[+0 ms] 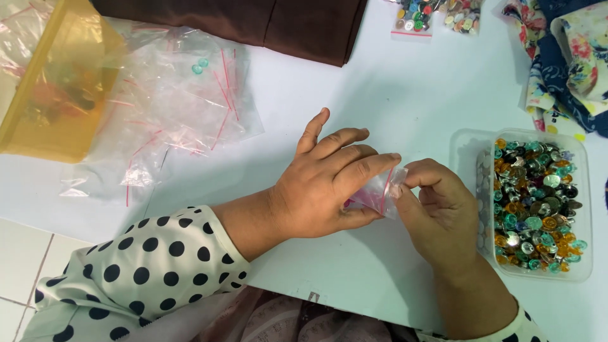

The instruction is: Sorting small decorative buttons by color and placing them into small plastic bags

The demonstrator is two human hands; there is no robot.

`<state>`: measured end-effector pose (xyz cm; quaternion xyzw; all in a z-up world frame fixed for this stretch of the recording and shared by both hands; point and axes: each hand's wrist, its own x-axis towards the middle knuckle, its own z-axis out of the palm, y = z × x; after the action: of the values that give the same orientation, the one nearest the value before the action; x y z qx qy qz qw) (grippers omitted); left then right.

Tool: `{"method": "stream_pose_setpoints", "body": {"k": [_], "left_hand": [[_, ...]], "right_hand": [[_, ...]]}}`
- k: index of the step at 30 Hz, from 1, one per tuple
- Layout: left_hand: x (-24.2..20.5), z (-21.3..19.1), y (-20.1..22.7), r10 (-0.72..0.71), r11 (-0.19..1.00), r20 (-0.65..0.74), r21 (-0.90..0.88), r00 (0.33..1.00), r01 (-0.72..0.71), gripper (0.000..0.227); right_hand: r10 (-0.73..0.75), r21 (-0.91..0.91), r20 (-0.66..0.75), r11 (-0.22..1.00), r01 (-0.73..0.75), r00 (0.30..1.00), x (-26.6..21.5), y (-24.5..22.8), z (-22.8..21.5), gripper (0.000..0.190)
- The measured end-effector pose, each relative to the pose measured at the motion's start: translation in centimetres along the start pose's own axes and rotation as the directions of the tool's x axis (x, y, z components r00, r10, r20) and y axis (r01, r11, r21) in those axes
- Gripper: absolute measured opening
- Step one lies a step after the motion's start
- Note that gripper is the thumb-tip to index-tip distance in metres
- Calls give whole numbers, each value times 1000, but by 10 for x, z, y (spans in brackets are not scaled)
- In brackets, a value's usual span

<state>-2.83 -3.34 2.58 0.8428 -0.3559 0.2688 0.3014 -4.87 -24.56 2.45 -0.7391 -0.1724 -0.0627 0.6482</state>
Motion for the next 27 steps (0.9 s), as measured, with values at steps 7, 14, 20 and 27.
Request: {"method": "stream_pose_setpoints", "body": {"k": [7,14,20,27], "left_hand": [[3,-10,-4,-5,999,0,-54,1000,5,54],[11,-35,-38,-233,952,17,-202,972,231,68],[3,-23,-47,-208,950,59,-227,976,216,67],[-2,-5,-42,-187,936,187,-263,964,233,67]], "right_hand": [[-27,-81,57,996,32,998,4,-8,-4,5],[-7,-552,329,810,198,944,16,-4,-24,22],[238,-693,449,702,167,861,10,3,-19,38],[188,-702,395,693,163,899,10,9,-17,35]]}}
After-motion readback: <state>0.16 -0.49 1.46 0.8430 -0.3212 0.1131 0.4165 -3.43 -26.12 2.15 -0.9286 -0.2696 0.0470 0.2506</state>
